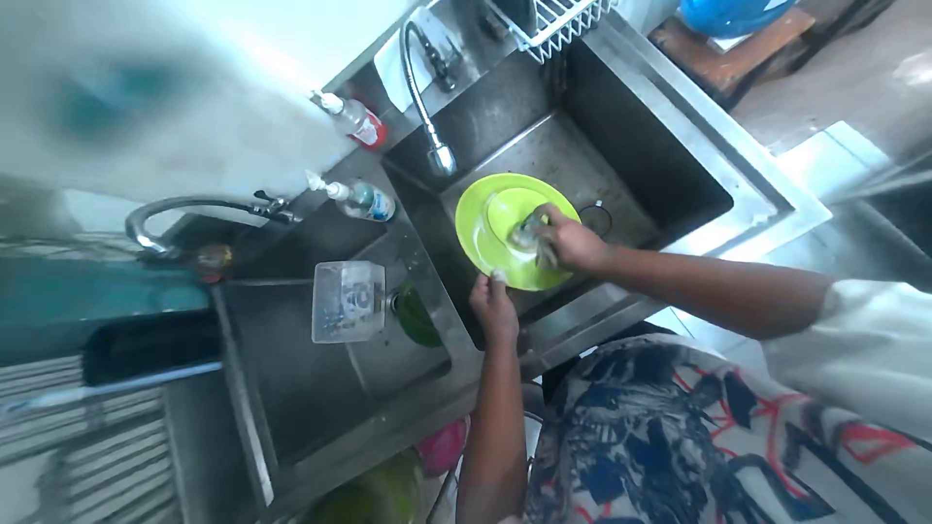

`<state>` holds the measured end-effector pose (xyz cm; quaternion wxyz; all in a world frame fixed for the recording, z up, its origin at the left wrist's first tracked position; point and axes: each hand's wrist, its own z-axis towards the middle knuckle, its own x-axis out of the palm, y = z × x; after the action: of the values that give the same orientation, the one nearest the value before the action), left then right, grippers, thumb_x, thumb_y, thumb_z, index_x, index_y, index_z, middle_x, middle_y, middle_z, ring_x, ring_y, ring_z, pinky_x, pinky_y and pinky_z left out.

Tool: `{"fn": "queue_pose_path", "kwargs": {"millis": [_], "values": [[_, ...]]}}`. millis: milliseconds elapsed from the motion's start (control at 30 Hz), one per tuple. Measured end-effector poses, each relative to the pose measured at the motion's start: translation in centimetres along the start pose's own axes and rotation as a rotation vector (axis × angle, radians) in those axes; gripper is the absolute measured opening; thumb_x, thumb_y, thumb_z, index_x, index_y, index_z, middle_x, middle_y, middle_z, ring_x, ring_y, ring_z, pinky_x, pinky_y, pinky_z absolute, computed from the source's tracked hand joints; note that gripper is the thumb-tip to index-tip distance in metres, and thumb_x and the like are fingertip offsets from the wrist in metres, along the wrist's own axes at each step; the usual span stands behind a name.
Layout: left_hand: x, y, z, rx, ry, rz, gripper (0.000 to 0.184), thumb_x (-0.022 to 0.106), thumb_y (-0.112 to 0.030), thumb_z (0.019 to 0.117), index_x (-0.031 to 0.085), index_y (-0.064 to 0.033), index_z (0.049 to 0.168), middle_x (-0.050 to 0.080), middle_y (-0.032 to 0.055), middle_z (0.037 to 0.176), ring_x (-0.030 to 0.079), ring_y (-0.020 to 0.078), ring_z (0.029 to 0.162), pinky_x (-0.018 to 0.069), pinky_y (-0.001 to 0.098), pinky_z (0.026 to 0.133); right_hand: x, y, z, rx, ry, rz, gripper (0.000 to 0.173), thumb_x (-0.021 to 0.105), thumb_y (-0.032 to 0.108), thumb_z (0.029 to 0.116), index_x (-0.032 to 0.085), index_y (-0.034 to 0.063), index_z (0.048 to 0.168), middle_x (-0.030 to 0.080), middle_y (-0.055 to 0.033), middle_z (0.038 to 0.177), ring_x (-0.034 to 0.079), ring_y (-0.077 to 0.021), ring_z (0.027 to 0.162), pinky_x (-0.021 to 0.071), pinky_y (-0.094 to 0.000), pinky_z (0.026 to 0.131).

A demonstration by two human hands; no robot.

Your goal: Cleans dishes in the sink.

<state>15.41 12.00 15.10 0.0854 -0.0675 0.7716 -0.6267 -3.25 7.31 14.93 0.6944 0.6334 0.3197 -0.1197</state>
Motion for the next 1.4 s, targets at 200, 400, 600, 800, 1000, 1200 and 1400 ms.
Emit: {"fn": "queue_pose_path", "kwargs": {"millis": [200, 400, 600, 800, 1000, 1200, 1400], "values": [[-0.3, -0.4, -1.2, -0.017, 0.023, 0.0, 0.015, 0.047, 0.001, 0.1001, 0.062, 0.0013, 0.098, 0.069, 0.0013, 0.081, 0.071, 0.0101, 0.074, 0.0623, 0.0313, 0.072, -1.0, -1.0, 11.6, 0.016, 0.062, -0.027, 0.036, 0.079, 0.007, 0.0855, 0.072, 0.0016, 0.121, 0.053, -0.0251, 0.144, 0.063, -0.0408, 0.119, 0.0533, -0.0565, 0.101], [0.5, -1.1, -1.1, -0.036, -0.116, -0.12, 0.018, 0.044, 0.002, 0.1027, 0.062, 0.0027, 0.103, 0.069, 0.0032, 0.086, 0.07, 0.012, 0.078, 0.0621, 0.0332, 0.075, 0.0, -5.1, 13.9, 0.278, 0.17, -0.003, 0.039, 0.075, 0.011, 0.09, 0.068, 0.0032, 0.128, 0.057, -0.0243, 0.14, 0.058, -0.0421, 0.127, 0.0484, -0.0617, 0.105], [2.0, -1.3, 0.6, -0.076, -0.238, -0.222, 0.017, 0.043, 0.0, 0.1052, 0.06, 0.004, 0.106, 0.068, 0.0061, 0.085, 0.07, 0.0146, 0.075, 0.0626, 0.0336, 0.071, 0.6, -2.9, 3.7, 0.574, 0.073, 0.109, 0.056, 0.077, 0.009, 0.0867, 0.058, 0.005, 0.139, 0.044, -0.032, 0.148, 0.062, -0.0482, 0.116, 0.0546, -0.0634, 0.093], [1.2, -1.7, 0.2, -0.07, -0.105, -0.132, 0.017, 0.045, 0.003, 0.1031, 0.062, 0.0035, 0.104, 0.07, 0.0056, 0.084, 0.072, 0.0145, 0.074, 0.0633, 0.0342, 0.069, -0.8, -2.6, 5.9, 0.587, 0.042, 0.081, 0.051, 0.075, 0.014, 0.0905, 0.059, 0.0027, 0.138, 0.044, -0.0324, 0.149, 0.062, -0.0478, 0.118, 0.0542, -0.0623, 0.095], [1.0, -1.7, 0.0, -0.044, 0.0, -0.023, 0.016, 0.049, 0.002, 0.1013, 0.065, 0.0038, 0.1, 0.071, 0.0046, 0.083, 0.071, 0.0129, 0.075, 0.0626, 0.0331, 0.07, 1.3, -1.6, 14.7, 0.057, 0.084, 0.028, 0.038, 0.08, 0.005, 0.0826, 0.073, 0.002, 0.119, 0.057, -0.024, 0.142, 0.061, -0.0404, 0.123, 0.051, -0.0581, 0.104], [0.3, -1.6, 1.5, -0.135, -0.163, -0.154, 0.019, 0.042, 0.001, 0.1052, 0.06, 0.0057, 0.11, 0.068, 0.0088, 0.09, 0.07, 0.0158, 0.078, 0.0625, 0.0354, 0.073, 1.4, 3.4, 5.7, -0.315, 0.19, 0.001, 0.035, 0.085, 0.001, 0.0754, 0.076, 0.0051, 0.108, 0.061, -0.0202, 0.132, 0.069, -0.0361, 0.1, 0.06, -0.0565, 0.084], [-1.3, -1.8, 1.2, -0.114, -0.037, -0.169, 0.018, 0.045, 0.003, 0.1018, 0.062, 0.0004, 0.098, 0.069, 0.0034, 0.081, 0.07, 0.0133, 0.072, 0.0626, 0.0336, 0.068, 0.1, -4.6, 8.6, 0.295, 0.0, -0.043, 0.037, 0.079, 0.01, 0.0862, 0.072, 0.0053, 0.122, 0.053, -0.0272, 0.142, 0.062, -0.0442, 0.117, 0.0542, -0.0629, 0.095]]}}
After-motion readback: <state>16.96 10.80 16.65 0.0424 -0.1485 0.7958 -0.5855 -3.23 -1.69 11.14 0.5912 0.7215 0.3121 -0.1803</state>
